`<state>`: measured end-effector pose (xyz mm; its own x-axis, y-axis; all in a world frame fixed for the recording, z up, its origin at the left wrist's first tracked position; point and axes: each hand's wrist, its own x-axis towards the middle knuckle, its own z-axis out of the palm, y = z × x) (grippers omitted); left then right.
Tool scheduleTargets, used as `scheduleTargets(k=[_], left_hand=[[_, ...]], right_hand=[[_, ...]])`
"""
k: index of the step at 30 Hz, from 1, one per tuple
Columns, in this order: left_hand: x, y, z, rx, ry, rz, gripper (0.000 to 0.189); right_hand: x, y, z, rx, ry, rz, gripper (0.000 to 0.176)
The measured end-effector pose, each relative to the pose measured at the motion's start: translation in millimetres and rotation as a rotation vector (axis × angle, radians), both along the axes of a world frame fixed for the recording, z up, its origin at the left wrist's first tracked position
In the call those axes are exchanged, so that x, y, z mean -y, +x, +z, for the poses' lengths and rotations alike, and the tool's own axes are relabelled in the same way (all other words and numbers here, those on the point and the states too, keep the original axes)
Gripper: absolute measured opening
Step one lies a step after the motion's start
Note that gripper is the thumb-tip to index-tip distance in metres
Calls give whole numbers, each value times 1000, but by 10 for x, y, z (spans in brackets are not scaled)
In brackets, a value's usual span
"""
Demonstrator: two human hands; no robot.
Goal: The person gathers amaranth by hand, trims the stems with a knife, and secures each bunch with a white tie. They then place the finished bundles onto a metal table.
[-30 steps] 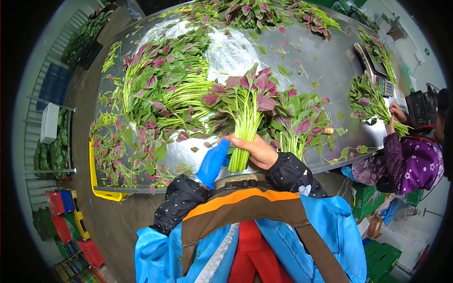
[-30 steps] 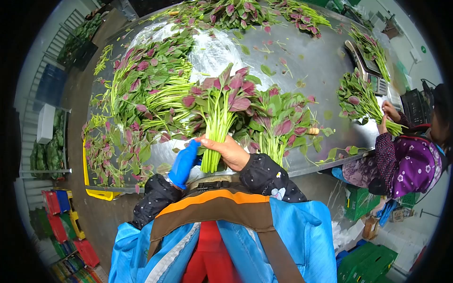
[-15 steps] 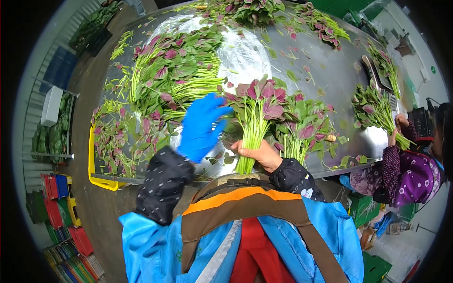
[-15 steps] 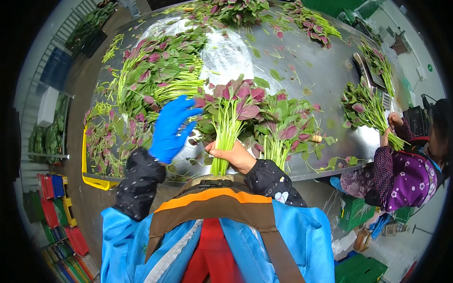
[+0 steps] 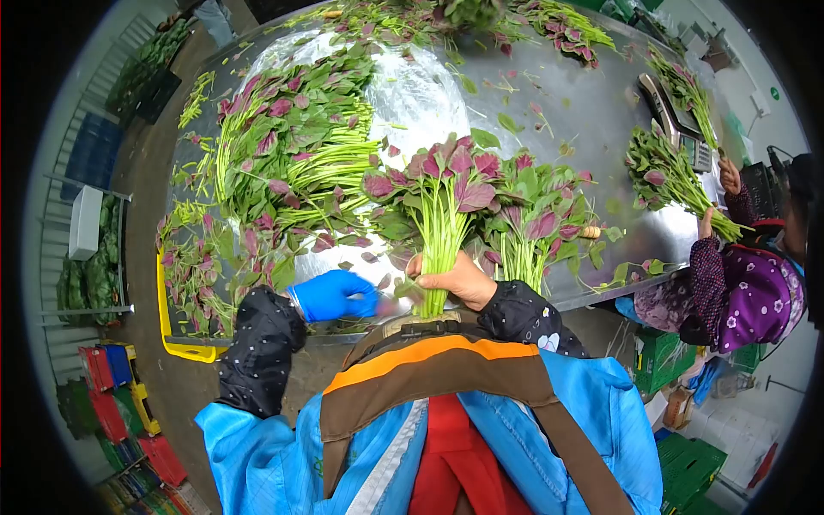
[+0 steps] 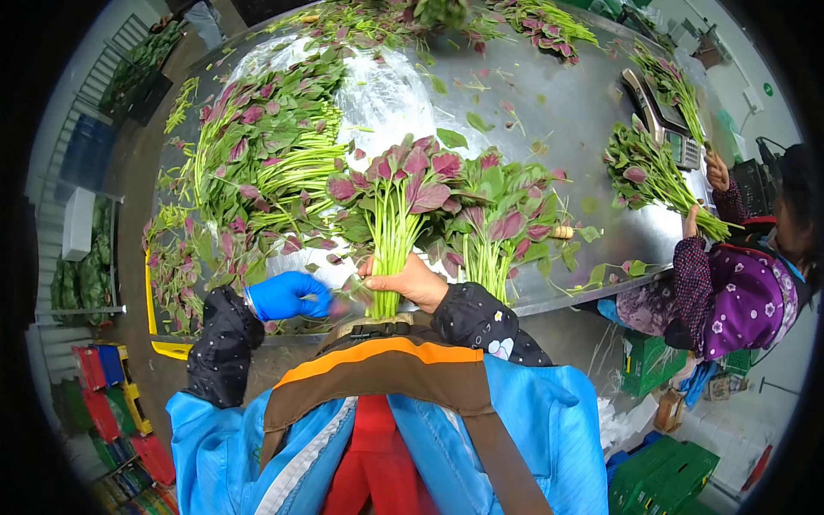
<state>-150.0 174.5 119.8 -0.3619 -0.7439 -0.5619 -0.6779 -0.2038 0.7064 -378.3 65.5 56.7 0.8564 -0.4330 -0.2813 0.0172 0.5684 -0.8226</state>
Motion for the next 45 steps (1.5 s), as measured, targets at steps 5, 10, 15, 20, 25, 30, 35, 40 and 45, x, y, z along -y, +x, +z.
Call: scheduleTargets(k=[5,10,15,20,25,30,35,40,45], left_hand=[[-159,125,25,-292,-2,449,30],[246,-483,34,-33,-785,582,55],[525,-565,-167,184,-1017,254,49],[459,-444,-235,120,-886,200,35],[404,-404,-359,124,-1008,214,28],[346,-462,-341,144,-1088,224,16],[-74,-402,-301,174,-867,125,11],[-358,-212,-374,114,-662,174,13],[-337,-217,-291,-184,-538,857,14]], right_hand=[[12,21,-29,8,34,26,35],[21,45,-38,-39,-41,57,36],[-39,77,157,-6,6,-68,46],[-3,36,-78,-50,-8,14,47],[11,42,-59,-47,-39,58,37],[-14,19,-43,-24,49,-3,22],[-4,24,-89,-44,188,-47,21],[-4,36,-81,-41,124,-23,24],[-14,39,-56,2,192,-7,22]])
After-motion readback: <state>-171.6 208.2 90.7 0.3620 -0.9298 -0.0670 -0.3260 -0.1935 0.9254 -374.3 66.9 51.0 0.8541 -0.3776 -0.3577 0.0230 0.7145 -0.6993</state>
